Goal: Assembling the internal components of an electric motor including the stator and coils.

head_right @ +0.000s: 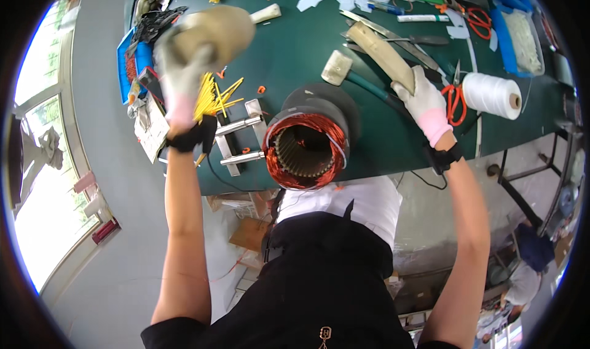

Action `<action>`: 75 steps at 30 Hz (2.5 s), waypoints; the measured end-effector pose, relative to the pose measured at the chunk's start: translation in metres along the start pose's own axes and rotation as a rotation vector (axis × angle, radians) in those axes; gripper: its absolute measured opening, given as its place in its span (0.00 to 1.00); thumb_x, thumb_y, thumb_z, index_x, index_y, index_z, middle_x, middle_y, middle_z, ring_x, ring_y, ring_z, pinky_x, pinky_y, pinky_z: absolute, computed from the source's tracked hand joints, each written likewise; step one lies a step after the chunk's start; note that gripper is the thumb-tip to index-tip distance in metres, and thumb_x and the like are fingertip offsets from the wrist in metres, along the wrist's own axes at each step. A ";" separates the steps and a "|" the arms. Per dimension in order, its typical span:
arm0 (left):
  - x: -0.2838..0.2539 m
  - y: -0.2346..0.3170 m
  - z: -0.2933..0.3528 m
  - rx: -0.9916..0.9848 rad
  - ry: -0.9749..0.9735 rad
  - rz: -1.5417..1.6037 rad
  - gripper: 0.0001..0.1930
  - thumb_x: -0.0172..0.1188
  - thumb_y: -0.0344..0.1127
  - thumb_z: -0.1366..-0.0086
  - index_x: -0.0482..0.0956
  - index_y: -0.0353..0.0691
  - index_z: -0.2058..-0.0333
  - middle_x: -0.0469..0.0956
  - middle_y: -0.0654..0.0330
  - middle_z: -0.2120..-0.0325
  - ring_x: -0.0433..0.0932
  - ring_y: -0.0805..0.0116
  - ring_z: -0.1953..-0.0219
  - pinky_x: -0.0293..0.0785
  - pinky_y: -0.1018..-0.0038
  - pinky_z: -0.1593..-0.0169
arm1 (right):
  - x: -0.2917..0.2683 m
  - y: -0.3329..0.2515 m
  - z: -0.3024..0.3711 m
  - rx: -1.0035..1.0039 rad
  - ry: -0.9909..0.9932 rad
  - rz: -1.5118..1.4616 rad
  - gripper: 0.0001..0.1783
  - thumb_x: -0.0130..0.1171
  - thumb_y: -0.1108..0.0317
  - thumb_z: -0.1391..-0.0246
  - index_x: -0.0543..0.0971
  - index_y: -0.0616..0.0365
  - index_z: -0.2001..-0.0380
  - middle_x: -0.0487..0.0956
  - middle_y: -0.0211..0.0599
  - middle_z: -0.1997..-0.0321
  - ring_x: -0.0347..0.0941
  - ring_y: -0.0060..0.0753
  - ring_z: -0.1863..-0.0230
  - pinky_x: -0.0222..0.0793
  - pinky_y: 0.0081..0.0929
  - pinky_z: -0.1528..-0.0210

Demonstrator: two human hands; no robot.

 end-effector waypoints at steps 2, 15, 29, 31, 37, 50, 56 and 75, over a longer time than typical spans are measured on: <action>0.046 -0.018 -0.006 0.009 -0.188 -0.197 0.36 0.72 0.48 0.50 0.73 0.47 0.41 0.73 0.49 0.49 0.79 0.49 0.48 0.77 0.58 0.45 | 0.010 0.002 -0.008 0.054 -0.035 0.042 0.29 0.60 0.41 0.42 0.68 0.51 0.49 0.82 0.56 0.58 0.79 0.64 0.56 0.72 0.57 0.59; 0.015 0.055 0.117 -0.470 -0.490 0.946 0.29 0.38 0.52 0.21 0.70 0.33 0.39 0.79 0.53 0.49 0.75 0.68 0.54 0.70 0.71 0.46 | -0.028 -0.127 0.095 -0.798 -0.123 -0.176 0.72 0.82 0.44 0.83 0.62 0.64 0.32 0.64 0.56 0.31 0.58 0.61 0.29 0.54 0.51 0.27; -0.044 0.172 0.256 -0.423 0.116 1.215 0.28 0.48 0.23 0.46 0.70 0.35 0.43 0.67 0.53 0.40 0.67 0.62 0.39 0.59 0.65 0.34 | -0.028 -0.199 0.154 -1.009 0.136 -0.411 0.10 0.69 0.66 0.56 0.77 0.54 0.72 0.77 0.43 0.46 0.72 0.54 0.41 0.69 0.45 0.43; -0.045 0.149 0.259 -0.527 0.284 0.622 0.29 0.48 0.22 0.46 0.69 0.36 0.42 0.69 0.52 0.42 0.67 0.61 0.39 0.61 0.67 0.35 | -0.044 -0.181 0.150 -0.840 0.225 -0.494 0.07 0.65 0.66 0.47 0.78 0.56 0.69 0.77 0.42 0.52 0.75 0.51 0.52 0.72 0.42 0.53; 0.000 0.139 0.261 -0.236 -0.183 0.226 0.48 0.66 0.28 0.47 0.53 0.42 0.28 0.69 0.45 0.37 0.73 0.47 0.40 0.71 0.63 0.38 | -0.052 -0.181 0.164 -0.566 -0.154 -0.856 0.05 0.58 0.67 0.37 0.78 0.56 0.64 0.78 0.37 0.69 0.77 0.40 0.70 0.71 0.32 0.68; 0.012 0.135 0.192 0.128 -0.497 -0.124 0.06 0.55 0.32 0.33 0.75 0.35 0.61 0.80 0.46 0.61 0.82 0.45 0.60 0.78 0.58 0.58 | -0.062 -0.147 0.201 -0.303 -0.348 -1.221 0.29 0.53 0.69 0.40 0.65 0.60 0.35 0.72 0.27 0.64 0.69 0.16 0.66 0.70 0.19 0.61; 0.102 0.103 0.173 0.117 -1.182 -0.603 0.10 0.60 0.34 0.39 0.87 0.39 0.62 0.85 0.46 0.61 0.85 0.49 0.55 0.82 0.59 0.54 | -0.008 -0.085 0.179 -0.033 -0.307 -1.171 0.19 0.52 0.68 0.36 0.73 0.63 0.44 0.74 0.25 0.66 0.67 0.14 0.67 0.68 0.18 0.63; 0.062 0.121 0.224 0.120 -0.228 -0.295 0.18 0.73 0.45 0.51 0.74 0.45 0.70 0.74 0.60 0.79 0.76 0.57 0.73 0.71 0.61 0.65 | 0.119 -0.091 0.124 0.576 -0.533 -1.334 0.12 0.44 0.78 0.39 0.70 0.61 0.53 0.77 0.36 0.59 0.77 0.27 0.66 0.79 0.24 0.65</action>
Point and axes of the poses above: each hand's wrist, its own z-axis away from the middle knuckle, its own x-axis out of the palm, y = z × x, the point moved 3 cm from there along -z, towards the middle knuckle
